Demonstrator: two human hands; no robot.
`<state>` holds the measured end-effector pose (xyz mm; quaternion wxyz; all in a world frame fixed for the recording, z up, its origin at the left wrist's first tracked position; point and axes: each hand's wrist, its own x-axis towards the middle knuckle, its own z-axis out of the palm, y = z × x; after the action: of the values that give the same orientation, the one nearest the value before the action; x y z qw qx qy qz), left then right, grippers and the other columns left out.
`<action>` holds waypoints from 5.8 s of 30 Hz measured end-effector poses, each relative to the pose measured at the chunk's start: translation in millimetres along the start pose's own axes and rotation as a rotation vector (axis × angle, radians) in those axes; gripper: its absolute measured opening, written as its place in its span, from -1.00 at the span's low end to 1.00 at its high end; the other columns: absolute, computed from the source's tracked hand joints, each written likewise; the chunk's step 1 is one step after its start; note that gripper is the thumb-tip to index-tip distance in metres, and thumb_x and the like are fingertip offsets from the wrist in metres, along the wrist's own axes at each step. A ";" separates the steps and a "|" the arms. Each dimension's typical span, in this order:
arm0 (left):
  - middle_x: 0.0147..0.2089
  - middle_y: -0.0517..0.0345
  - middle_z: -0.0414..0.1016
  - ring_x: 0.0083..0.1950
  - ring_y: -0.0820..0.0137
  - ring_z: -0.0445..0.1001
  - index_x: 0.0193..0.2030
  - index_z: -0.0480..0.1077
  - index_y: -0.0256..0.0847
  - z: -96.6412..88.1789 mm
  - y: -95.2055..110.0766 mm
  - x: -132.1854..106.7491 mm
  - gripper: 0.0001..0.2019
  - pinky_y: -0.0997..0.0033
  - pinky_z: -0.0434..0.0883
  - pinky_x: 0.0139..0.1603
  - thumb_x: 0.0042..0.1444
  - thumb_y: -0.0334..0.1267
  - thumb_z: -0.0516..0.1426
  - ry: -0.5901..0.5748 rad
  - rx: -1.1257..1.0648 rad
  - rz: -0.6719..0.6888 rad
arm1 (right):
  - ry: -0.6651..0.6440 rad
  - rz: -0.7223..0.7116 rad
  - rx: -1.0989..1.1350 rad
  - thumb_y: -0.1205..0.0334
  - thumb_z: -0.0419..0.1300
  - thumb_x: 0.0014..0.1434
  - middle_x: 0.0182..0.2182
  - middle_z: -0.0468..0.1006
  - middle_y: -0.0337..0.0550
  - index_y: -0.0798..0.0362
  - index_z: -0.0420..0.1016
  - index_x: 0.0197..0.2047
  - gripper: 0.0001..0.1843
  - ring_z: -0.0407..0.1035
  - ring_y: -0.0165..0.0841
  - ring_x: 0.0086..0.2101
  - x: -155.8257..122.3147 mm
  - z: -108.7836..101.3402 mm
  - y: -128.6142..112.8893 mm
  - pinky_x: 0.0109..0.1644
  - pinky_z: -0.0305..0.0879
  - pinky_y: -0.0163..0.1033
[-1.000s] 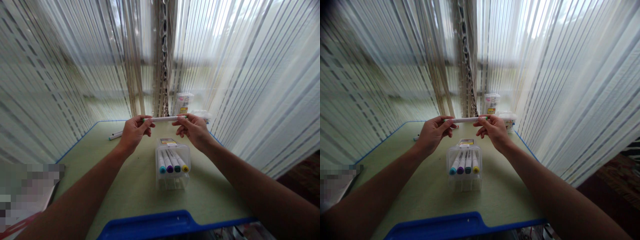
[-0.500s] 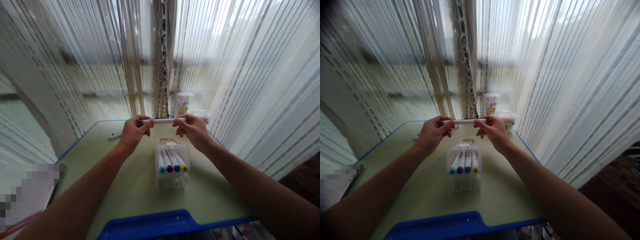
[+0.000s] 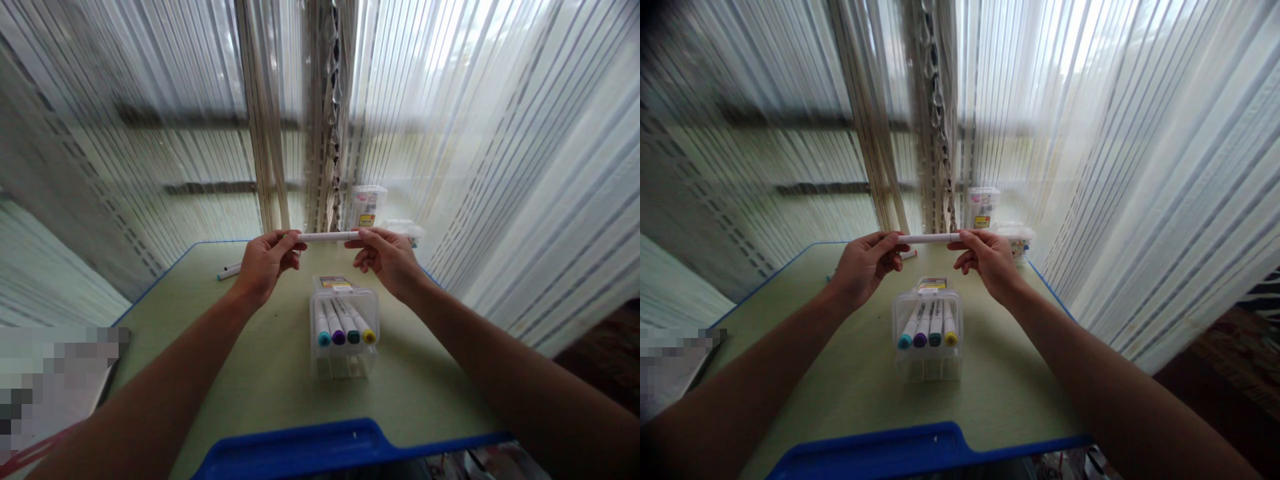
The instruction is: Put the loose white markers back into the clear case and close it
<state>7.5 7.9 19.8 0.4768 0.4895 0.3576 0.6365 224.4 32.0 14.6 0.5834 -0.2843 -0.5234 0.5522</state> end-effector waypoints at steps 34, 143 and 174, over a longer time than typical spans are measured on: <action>-0.45 0.11 0.55 -0.57 0.52 0.41 -0.17 0.51 -0.36 1.9 -1.3 -3.4 -0.68 0.49 0.38 -0.52 -0.05 -0.23 0.37 -0.037 0.113 0.026 | -0.007 -0.014 -0.046 0.06 0.50 -0.09 -0.48 0.64 -0.15 0.14 0.53 -0.35 -0.62 0.44 -0.48 -0.65 1.5 -2.4 2.2 -0.66 0.24 -0.44; -0.36 -0.02 0.58 -0.55 0.50 0.42 -0.19 0.51 -0.38 4.7 -2.4 -2.5 -0.82 0.46 0.40 -0.50 0.16 -0.27 0.24 -0.021 -0.046 -0.083 | -0.026 0.030 -0.013 0.08 0.36 0.09 -0.41 0.67 -0.13 0.11 0.56 -0.25 -0.74 0.45 -0.46 -0.64 -1.4 -1.4 0.7 -0.64 0.26 -0.41; -0.35 -0.01 0.59 -0.54 0.50 0.41 -0.19 0.52 -0.36 4.0 -3.8 -3.3 -0.76 0.45 0.39 -0.49 0.07 -0.21 0.29 -0.026 0.015 -0.068 | -0.040 0.033 -0.057 0.02 0.35 0.09 -0.40 0.66 -0.14 0.08 0.51 -0.24 -0.69 0.44 -0.45 -0.63 -1.8 -1.8 2.1 -0.63 0.23 -0.38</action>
<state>12.5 5.7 16.5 0.4989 0.4891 0.3726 0.6108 225.6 31.2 11.7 0.5553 -0.2985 -0.5457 0.5520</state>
